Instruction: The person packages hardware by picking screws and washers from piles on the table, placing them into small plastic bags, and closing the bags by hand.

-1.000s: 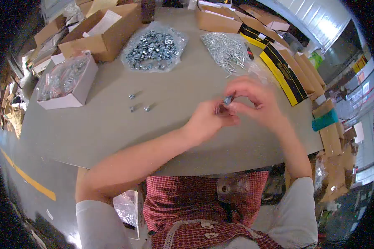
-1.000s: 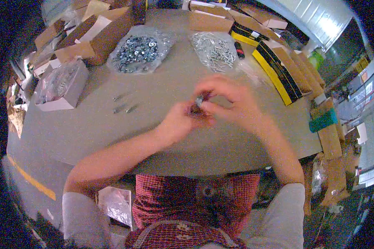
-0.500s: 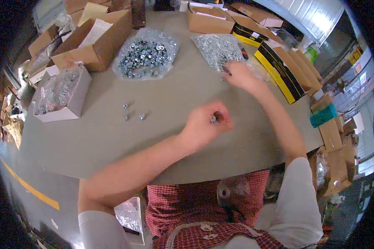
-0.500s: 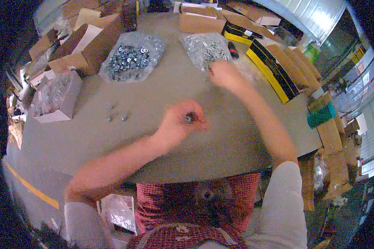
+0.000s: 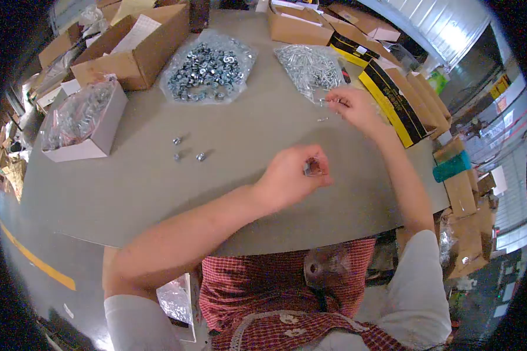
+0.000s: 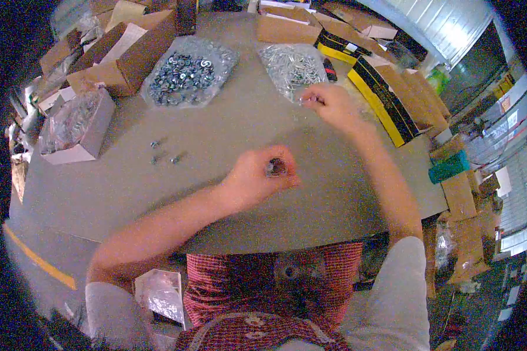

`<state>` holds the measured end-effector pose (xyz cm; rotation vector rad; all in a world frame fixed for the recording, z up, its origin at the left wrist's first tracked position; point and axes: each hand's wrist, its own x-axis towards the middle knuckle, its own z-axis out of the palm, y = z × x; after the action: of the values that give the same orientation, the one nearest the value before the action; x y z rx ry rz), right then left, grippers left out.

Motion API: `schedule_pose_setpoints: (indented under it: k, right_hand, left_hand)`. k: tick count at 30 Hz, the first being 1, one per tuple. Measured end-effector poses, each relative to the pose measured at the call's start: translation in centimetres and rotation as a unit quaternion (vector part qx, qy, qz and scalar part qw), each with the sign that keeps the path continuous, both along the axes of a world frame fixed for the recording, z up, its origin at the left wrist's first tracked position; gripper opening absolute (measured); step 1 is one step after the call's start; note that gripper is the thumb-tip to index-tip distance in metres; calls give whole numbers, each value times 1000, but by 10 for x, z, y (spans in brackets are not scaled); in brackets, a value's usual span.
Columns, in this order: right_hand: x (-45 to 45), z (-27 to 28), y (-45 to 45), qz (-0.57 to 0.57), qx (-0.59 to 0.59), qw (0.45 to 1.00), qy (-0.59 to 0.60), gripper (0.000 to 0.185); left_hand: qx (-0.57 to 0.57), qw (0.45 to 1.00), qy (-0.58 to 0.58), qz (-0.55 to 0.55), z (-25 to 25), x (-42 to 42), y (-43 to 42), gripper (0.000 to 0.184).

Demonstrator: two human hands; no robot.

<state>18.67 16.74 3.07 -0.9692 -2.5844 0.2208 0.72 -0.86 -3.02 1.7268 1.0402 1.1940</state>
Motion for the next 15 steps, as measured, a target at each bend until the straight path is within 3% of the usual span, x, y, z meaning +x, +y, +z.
schedule_pose_setpoints:
  k: [1,4,7,10,13,15]
  right_hand:
    - [3,4,-5,-8,-12,1000,-17,22]
    - [2,-9,-18,85,147,966,-193,21]
    - [-5,-10,-31,56,151,948,-276,17]
    - [-4,-18,-7,-14,120,962,-244,13]
    - [-5,-4,19,26,180,968,-172,14]
    - [-8,1,27,83,165,964,-189,16]
  left_hand:
    - [6,1000,7,-1,-1,0,1,19]
    - [5,1000,18,-5,1,-1,-1,18]
    - [-3,1000,16,-4,2,0,-1,17]
    - [5,1000,8,1,1,0,-2,16]
    - [10,1000,13,8,1,-1,-1,16]
    - [13,1000,11,7,-2,-2,0,16]
